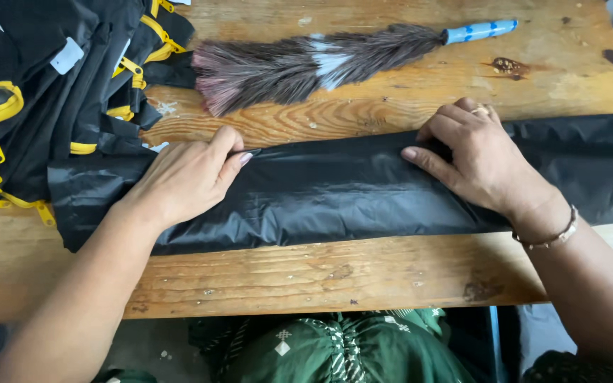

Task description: The person folds a black fabric item on a wooden table, repeatedly folding it into a compact rectangular shape. They then secure the folded item with a yellow drawstring, pulling it tight to complete the bundle.

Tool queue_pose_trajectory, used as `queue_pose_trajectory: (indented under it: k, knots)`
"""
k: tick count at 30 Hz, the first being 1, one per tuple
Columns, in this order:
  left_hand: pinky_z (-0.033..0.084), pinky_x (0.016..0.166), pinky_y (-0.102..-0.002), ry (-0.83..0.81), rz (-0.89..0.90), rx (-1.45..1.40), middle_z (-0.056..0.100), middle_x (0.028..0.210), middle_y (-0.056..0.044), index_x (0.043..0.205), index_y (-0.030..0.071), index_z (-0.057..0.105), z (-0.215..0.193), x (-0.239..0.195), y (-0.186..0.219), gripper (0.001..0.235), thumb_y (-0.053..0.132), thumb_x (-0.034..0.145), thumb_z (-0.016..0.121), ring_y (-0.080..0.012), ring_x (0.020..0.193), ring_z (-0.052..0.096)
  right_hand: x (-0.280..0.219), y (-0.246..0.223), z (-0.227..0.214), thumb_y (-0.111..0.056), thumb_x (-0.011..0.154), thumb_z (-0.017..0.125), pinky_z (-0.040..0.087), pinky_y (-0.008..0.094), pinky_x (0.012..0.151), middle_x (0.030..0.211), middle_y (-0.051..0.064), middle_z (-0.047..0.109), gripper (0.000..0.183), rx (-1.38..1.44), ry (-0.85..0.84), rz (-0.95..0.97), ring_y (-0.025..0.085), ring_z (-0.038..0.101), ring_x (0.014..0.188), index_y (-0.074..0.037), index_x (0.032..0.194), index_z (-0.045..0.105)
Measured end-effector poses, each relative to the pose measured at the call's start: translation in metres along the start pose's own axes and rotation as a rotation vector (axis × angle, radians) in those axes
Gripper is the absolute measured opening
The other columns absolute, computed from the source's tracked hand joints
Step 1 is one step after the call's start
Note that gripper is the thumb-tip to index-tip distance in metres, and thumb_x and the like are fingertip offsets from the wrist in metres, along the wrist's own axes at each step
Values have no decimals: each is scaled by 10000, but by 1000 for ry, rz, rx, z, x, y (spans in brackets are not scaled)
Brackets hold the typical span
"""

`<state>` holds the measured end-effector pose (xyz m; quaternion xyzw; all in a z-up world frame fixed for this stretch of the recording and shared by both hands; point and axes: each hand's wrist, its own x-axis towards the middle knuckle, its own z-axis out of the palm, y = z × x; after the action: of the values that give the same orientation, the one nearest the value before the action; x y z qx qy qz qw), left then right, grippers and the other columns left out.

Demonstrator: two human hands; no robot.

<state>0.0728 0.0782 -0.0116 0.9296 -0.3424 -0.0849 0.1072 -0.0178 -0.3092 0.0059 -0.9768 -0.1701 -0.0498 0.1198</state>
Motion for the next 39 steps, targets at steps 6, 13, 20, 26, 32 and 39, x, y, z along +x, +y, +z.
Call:
queue_pose_trajectory:
  k: [6,13,20,26,32,39]
  knots:
    - [433,569,-591,46,24,3,678,673,-184,1044,100,504,5,-3,-7,211,305,1090,509,-512,650,634,18,31,1,-345,1020,611,457,349,776,746,57,589,399,263,-190,7,220,614,759,-68,741,682]
    - [431,580,-601,67,-9,0,679,679,-186,1030,110,509,12,-2,-12,233,333,1096,491,-496,669,650,23,60,32,-480,1110,526,428,394,672,591,104,559,642,102,-221,362,259,529,600,-33,650,513]
    - [512,882,-563,57,-145,107,723,884,-203,1045,163,586,5,-7,-17,231,369,1027,483,-437,952,719,19,73,54,-626,1056,611,553,476,830,777,127,712,467,52,-84,420,401,710,929,-188,957,742]
    - [354,1060,-631,440,-37,556,659,1096,-218,967,102,717,-3,-4,36,253,324,866,653,-435,1135,610,16,65,60,-557,1086,623,528,446,793,743,97,671,466,-190,42,201,370,686,839,-154,853,641]
    - [14,1230,-669,157,222,157,233,1648,-250,1501,6,390,36,38,131,783,602,1001,303,-417,1549,146,17,59,59,-445,1113,666,478,458,662,703,97,634,512,-176,115,99,350,649,725,-109,747,544]
    - [-109,1224,-532,-37,16,79,28,1679,-239,1582,-36,95,40,29,87,917,696,1031,108,-369,1552,-26,17,60,56,-472,1112,673,444,438,656,680,87,573,559,-102,66,179,326,586,686,-95,737,501]
